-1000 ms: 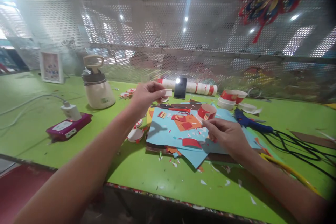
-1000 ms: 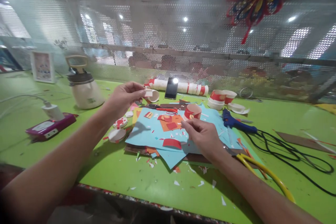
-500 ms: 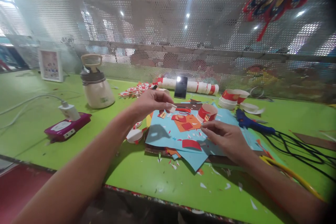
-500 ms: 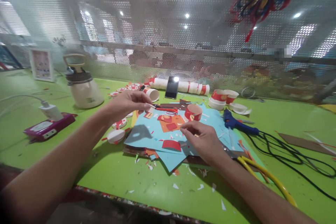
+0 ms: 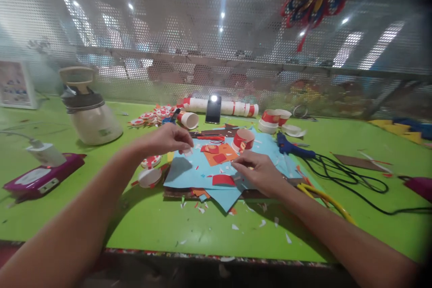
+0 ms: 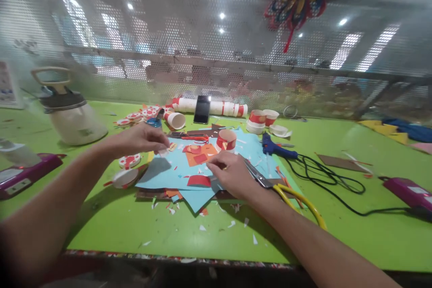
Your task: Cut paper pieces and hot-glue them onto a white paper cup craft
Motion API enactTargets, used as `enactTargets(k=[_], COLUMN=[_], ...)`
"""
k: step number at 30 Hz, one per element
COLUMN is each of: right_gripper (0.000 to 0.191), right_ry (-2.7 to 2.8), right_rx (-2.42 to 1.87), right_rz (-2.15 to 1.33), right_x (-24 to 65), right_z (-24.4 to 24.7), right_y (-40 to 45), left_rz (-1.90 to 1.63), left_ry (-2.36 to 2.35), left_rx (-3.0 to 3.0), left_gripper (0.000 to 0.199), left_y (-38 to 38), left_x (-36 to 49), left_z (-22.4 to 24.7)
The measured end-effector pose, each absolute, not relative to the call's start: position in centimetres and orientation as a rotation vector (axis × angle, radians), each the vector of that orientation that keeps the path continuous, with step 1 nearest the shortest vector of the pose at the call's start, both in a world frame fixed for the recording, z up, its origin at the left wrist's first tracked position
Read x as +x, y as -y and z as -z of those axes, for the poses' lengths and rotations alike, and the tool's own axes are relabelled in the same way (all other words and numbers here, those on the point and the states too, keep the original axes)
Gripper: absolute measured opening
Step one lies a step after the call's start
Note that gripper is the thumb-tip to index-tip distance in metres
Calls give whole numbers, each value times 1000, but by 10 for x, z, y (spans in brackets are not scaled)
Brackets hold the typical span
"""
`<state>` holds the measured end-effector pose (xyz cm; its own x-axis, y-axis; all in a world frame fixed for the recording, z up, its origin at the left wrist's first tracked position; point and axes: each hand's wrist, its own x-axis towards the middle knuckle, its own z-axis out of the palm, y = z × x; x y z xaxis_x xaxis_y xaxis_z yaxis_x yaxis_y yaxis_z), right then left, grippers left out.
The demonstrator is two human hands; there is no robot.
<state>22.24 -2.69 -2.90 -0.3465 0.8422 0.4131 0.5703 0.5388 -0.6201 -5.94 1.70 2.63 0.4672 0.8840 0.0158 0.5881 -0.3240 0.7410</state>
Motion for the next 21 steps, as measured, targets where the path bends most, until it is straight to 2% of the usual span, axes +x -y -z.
enactTargets(k=[5, 8, 14, 21], right_gripper=[24, 25, 23, 19], right_ry=[2056, 1991, 1923, 1877], right_rx=[-1124, -1086, -1066, -1047], right_rz=[-434, -414, -420, -413], right_x=[218, 218, 218, 222], right_z=[24, 23, 29, 29], right_y=[31, 31, 27, 22], left_rz=[-579, -574, -468, -442], left_ry=[-1531, -1558, -1588, -1514], left_rx=[2095, 2051, 1996, 1974], left_gripper=[18, 25, 16, 21], left_y=[-31, -31, -20, -12], left_x=[-92, -111, -132, -122], left_z=[-25, -24, -20, -12])
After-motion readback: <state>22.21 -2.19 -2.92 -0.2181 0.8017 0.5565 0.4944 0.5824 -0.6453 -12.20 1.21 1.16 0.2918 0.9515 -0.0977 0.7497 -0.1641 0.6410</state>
